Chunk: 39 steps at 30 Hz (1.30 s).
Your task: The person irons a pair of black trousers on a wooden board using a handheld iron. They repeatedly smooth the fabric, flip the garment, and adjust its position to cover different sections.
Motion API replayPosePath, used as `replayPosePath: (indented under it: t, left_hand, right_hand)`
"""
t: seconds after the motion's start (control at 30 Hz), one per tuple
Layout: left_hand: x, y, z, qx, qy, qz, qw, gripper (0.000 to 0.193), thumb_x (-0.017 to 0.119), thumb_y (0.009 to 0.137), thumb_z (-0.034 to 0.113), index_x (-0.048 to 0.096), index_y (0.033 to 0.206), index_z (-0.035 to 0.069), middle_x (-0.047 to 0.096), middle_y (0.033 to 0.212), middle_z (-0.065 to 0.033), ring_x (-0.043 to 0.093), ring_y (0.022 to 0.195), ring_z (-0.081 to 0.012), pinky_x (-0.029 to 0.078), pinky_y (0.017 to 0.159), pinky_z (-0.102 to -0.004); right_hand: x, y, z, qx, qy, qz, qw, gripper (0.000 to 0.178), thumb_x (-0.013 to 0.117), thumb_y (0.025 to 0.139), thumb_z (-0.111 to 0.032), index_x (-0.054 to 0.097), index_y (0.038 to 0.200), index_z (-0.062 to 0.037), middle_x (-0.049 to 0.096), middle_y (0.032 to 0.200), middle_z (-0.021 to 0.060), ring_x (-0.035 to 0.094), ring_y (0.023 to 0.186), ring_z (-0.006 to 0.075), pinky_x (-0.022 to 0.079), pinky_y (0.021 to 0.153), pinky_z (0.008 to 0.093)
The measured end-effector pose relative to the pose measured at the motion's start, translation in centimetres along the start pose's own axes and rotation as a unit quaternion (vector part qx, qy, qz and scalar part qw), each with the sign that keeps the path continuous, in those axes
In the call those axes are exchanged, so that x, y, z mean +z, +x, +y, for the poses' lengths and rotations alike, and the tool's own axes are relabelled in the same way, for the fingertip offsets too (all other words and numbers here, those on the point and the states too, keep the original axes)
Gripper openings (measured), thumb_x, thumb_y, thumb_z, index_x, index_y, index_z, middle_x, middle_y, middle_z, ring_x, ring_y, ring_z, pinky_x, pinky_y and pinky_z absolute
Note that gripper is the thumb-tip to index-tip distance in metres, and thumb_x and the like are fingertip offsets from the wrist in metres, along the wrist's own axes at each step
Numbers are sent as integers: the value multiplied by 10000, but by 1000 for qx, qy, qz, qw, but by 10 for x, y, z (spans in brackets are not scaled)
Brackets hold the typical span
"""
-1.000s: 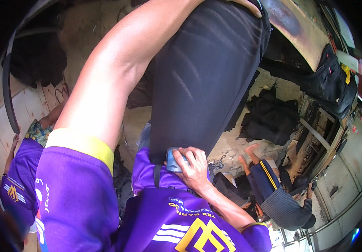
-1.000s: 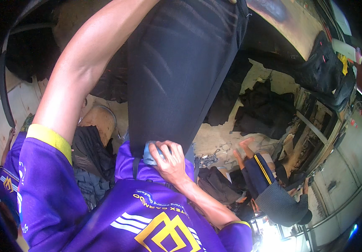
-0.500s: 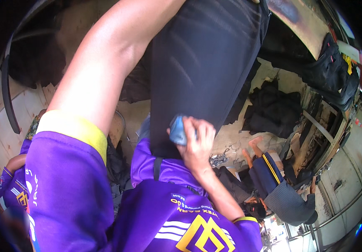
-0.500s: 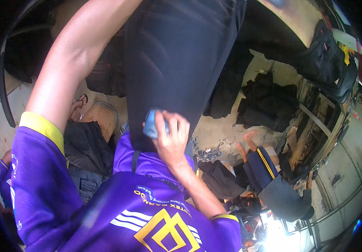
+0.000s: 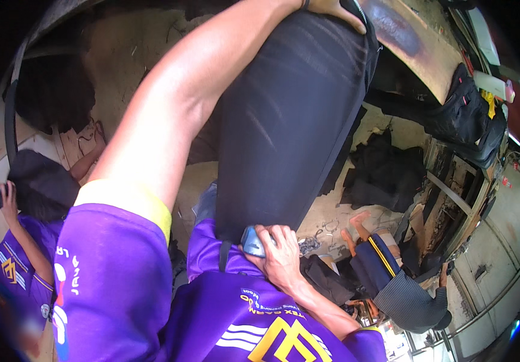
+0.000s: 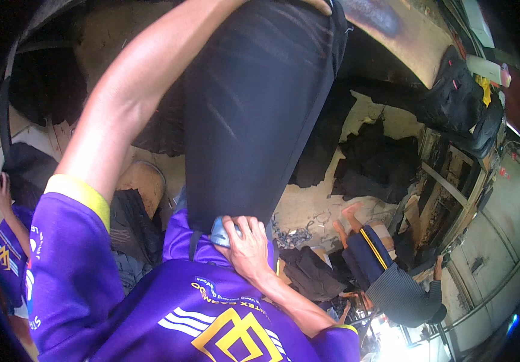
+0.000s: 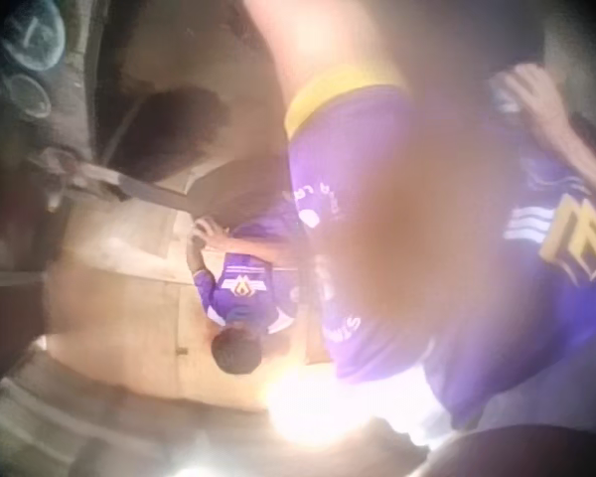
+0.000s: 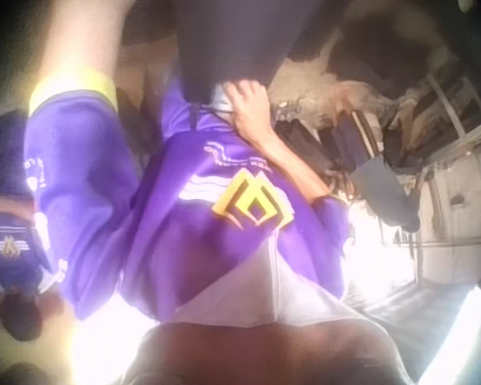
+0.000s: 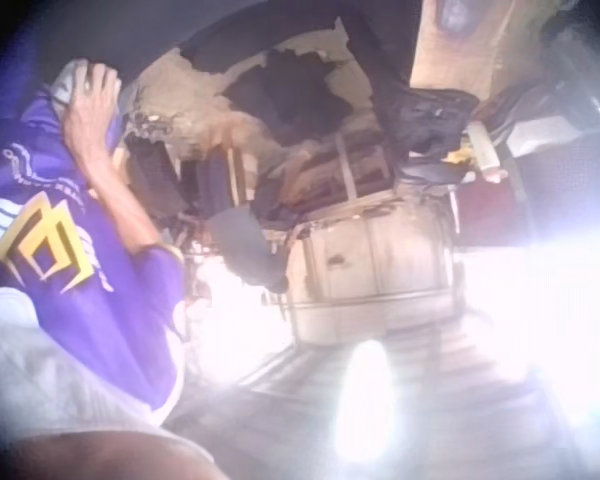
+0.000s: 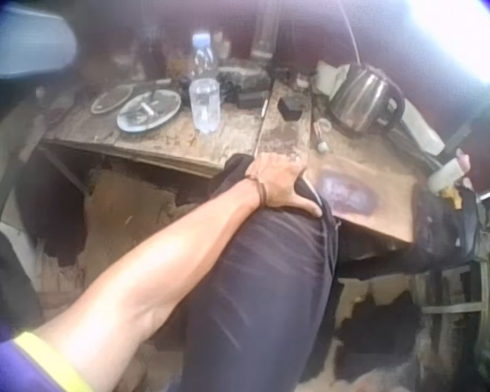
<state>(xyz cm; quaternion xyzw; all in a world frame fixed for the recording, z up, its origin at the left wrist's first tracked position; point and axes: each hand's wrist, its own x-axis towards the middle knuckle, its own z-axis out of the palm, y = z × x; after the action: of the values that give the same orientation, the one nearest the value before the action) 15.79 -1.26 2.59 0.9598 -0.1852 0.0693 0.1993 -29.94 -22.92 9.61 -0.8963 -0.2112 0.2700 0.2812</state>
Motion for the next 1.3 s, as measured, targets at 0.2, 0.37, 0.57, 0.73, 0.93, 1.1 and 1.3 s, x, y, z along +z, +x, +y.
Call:
replayPosePath:
  t: [0.2,0.37,0.57,0.73,0.93,1.1,1.3]
  left_hand:
    - [1,5,-1,9,27,-16,999,1009,730,634,973,776,1090,74,791,1093,-218,764,1062,-418,597,929,-518]
    - [2,7,-5,20,12,-15,1000,1019,729,638,968,770,1119,71,788,1126,-219,763,1064,-418,598,916,-517]
    - [1,0,-2,14,2,3,1000,1009,743,638,955,767,1127,73,794,1102,-208,763,1064,-420,599,914,-513]
    - [2,1,-2,20,-15,-10,1000,996,729,656,959,751,1109,71,792,1073,-219,763,1044,-426,589,911,-541]
    - [11,7,-4,82,2,0,997,1003,676,681,998,750,1157,118,800,962,-193,790,952,-381,629,821,-497]
    - [7,9,-3,45,47,-52,997,1026,627,678,1027,797,1116,115,812,1017,-189,794,1007,-379,637,881,-505]
    - [-2,6,1,22,46,-88,995,1032,644,677,1015,802,1169,121,805,1119,-161,775,1080,-367,630,915,-493]
  right_hand:
    - [-68,146,26,-184,-30,134,973,639,972,727,-317,691,1224,-29,672,1097,153,627,1009,370,523,916,493]
    - [-38,154,31,-132,-84,174,972,584,961,734,-296,688,1175,-26,660,1075,150,623,984,371,497,857,488]
    - [-13,59,17,-184,-9,0,983,655,962,706,-356,709,1233,-60,661,1130,112,631,1058,314,502,884,465]
    - [-21,101,27,-102,-93,165,976,612,959,734,-288,700,1236,-53,676,1112,133,649,1015,338,507,869,486]
    - [-75,110,-2,-195,-55,-209,957,840,973,611,-347,658,1342,-79,661,1171,110,619,1160,317,502,975,481]
    - [-153,307,45,-195,-56,215,955,602,984,668,-323,727,1142,-54,684,974,168,665,919,354,544,838,462]
    - [-37,150,44,-159,-39,56,985,802,959,542,-180,666,1286,-117,615,1110,96,599,1043,330,481,851,482]
